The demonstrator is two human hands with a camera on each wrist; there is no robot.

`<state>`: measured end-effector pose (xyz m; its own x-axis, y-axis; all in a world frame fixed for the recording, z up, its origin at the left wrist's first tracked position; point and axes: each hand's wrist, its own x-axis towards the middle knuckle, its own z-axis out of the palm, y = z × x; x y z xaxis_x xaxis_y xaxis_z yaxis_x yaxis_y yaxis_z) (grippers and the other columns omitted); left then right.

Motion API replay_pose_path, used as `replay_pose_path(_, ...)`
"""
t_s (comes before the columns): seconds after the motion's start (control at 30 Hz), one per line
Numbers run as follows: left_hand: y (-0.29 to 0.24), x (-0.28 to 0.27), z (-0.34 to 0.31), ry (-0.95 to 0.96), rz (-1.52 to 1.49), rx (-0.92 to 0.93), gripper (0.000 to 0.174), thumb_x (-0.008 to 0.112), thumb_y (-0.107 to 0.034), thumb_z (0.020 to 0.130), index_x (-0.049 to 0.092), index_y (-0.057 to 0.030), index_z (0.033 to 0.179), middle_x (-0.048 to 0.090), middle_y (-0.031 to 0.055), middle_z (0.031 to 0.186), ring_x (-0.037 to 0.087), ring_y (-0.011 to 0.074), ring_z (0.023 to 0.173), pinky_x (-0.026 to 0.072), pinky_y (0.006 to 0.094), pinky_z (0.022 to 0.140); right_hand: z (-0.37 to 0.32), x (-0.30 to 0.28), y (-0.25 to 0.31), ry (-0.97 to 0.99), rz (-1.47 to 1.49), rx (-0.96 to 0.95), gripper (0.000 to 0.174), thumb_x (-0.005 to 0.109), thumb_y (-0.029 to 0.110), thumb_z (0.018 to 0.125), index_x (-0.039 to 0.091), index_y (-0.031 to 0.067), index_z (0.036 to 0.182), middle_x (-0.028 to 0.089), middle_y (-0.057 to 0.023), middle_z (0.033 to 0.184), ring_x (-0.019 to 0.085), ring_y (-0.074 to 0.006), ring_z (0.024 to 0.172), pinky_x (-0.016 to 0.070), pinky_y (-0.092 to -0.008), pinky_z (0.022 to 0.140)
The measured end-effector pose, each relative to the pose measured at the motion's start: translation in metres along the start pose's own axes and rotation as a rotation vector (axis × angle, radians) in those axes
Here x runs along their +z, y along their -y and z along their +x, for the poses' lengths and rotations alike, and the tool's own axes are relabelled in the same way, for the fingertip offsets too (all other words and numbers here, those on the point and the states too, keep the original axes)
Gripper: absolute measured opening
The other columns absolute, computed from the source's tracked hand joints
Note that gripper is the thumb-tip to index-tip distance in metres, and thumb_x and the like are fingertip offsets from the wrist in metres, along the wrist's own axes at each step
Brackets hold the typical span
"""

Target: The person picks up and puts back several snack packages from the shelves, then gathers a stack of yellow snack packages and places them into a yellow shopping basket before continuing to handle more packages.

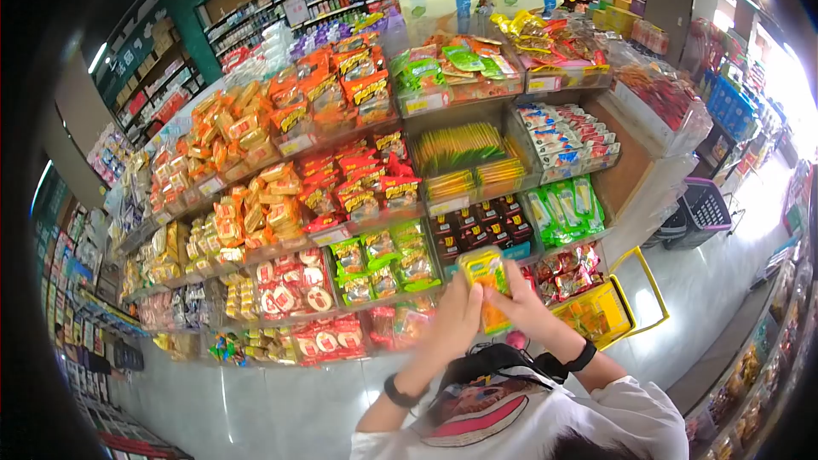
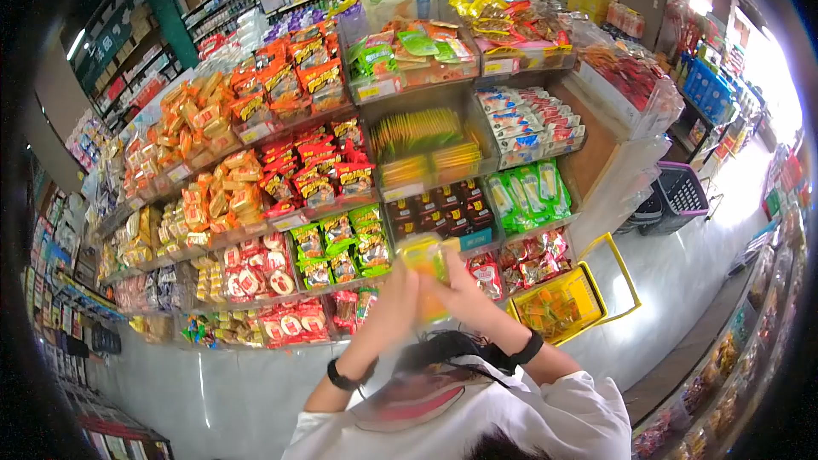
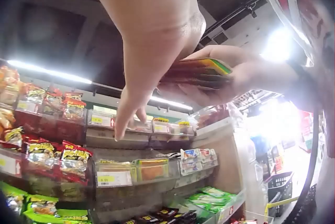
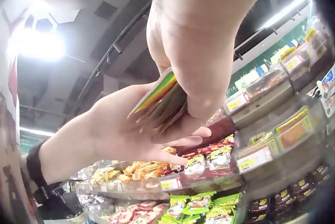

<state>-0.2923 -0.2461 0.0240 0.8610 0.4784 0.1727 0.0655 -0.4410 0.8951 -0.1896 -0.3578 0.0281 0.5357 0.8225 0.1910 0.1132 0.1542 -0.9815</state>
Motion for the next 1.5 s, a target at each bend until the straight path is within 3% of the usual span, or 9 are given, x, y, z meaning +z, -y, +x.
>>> replay_pose_path(0.13, -0.004, -0.022, 0.027, 0.044, 0.572, 0.325, 0.026, 0.042, -0.023, 0.093, 0.053, 0.0001, 0.100, 0.060, 0.0209, 0.083, 0.058, 0.0389, 0.078, 0.0461, 0.0463, 0.069, 0.006, -0.012, 0.002, -0.208, 0.024, 0.016, 0.034, 0.054, 0.009, 0.091, 0.038, 0.0024, 0.119, 0.050, -0.0074, 0.110, 0.049, -0.0132, 0.101, 0.0413, -0.0274, 0.087)
replay_pose_path(0.27, 0.006, -0.024, 0.036, 0.069, 0.710, 0.256, 0.021, 0.048, -0.022, 0.090, 0.052, -0.0016, 0.095, 0.060, 0.0193, 0.079, 0.059, 0.0361, 0.076, 0.0474, 0.0464, 0.066, 0.002, -0.024, -0.001, -0.271, -0.124, -0.086, 0.038, 0.052, 0.006, 0.091, 0.035, 0.0013, 0.124, 0.049, -0.0086, 0.111, 0.049, -0.0124, 0.103, 0.0423, -0.0277, 0.088)
replay_pose_path(0.43, 0.060, 0.004, 0.048, 0.102, 0.609, 0.261, 0.023, 0.057, -0.024, 0.083, 0.055, -0.0016, 0.090, 0.062, 0.0183, 0.080, 0.061, 0.0356, 0.078, 0.0486, 0.0436, 0.068, -0.021, -0.007, 0.019, -0.119, -0.425, -0.158, 0.049, 0.056, 0.012, 0.088, 0.031, -0.0009, 0.129, 0.049, -0.0170, 0.116, 0.053, -0.0263, 0.107, 0.0419, -0.0341, 0.090)
replay_pose_path(0.57, 0.015, 0.001, 0.045, 0.243, 0.173, 0.170, 0.021, 0.059, -0.022, 0.078, 0.061, -0.0043, 0.088, 0.064, 0.0179, 0.089, 0.062, 0.0348, 0.082, 0.0492, 0.0431, 0.069, -0.028, -0.006, 0.037, -0.012, -0.378, -0.072, 0.053, 0.058, 0.013, 0.087, 0.030, -0.0003, 0.130, 0.050, -0.0232, 0.119, 0.053, -0.0373, 0.108, 0.0433, -0.0383, 0.088)
replay_pose_path(0.77, -0.004, 0.020, 0.087, 0.562, 0.705, 0.118, 0.020, 0.057, -0.022, 0.081, 0.059, -0.0051, 0.091, 0.064, 0.0163, 0.086, 0.062, 0.0349, 0.080, 0.0490, 0.0441, 0.067, -0.021, -0.056, 0.017, -0.149, -0.419, -0.003, 0.053, 0.058, 0.015, 0.087, 0.031, 0.0021, 0.130, 0.057, -0.0224, 0.108, 0.059, -0.0367, 0.100, 0.0473, -0.0384, 0.079)
replay_pose_path(0.8, -0.017, 0.020, 0.099, 0.654, 0.704, 0.036, 0.030, 0.053, -0.026, 0.084, 0.055, -0.0039, 0.105, 0.060, 0.0216, 0.094, 0.059, 0.0372, 0.090, 0.0477, 0.0437, 0.076, -0.020, -0.067, 0.012, -0.183, -0.431, 0.008, 0.054, 0.058, 0.016, 0.087, 0.031, 0.0023, 0.131, 0.057, -0.0225, 0.107, 0.059, -0.0367, 0.099, 0.0473, -0.0384, 0.079)
replay_pose_path(0.97, -0.053, 0.017, 0.161, 0.513, 0.794, 0.214, 0.032, 0.052, -0.028, 0.087, 0.052, -0.0032, 0.108, 0.061, 0.0210, 0.090, 0.058, 0.0378, 0.088, 0.0473, 0.0454, 0.074, -0.012, -0.125, -0.023, -0.366, -0.475, -0.042, 0.053, 0.058, 0.016, 0.087, 0.031, 0.0021, 0.130, 0.059, -0.0222, 0.105, 0.061, -0.0372, 0.095, 0.0469, -0.0384, 0.079)
replay_pose_path(1.17, -0.070, 0.032, 0.261, 0.466, 0.909, 0.314, 0.029, 0.051, -0.026, 0.087, 0.054, -0.0026, 0.105, 0.061, 0.0204, 0.091, 0.058, 0.0380, 0.086, 0.0468, 0.0460, 0.074, -0.004, -0.184, -0.047, -0.611, -0.390, 0.026, 0.048, 0.057, 0.014, 0.089, 0.032, -0.0002, 0.127, 0.058, -0.0178, 0.106, 0.060, -0.0221, 0.094, 0.0481, -0.0321, 0.077)
replay_pose_path(1.5, -0.002, 0.089, 0.412, 0.613, 0.999, 0.069, 0.034, 0.050, -0.023, 0.086, 0.056, -0.0070, 0.114, 0.049, 0.0225, 0.124, 0.046, 0.0385, 0.115, 0.0410, 0.0448, 0.093, 0.002, -0.287, -0.092, -0.813, -0.272, 0.155, 0.044, 0.056, 0.012, 0.090, 0.034, 0.0009, 0.126, 0.057, -0.0177, 0.110, 0.056, -0.0245, 0.103, 0.0430, -0.0332, 0.087)
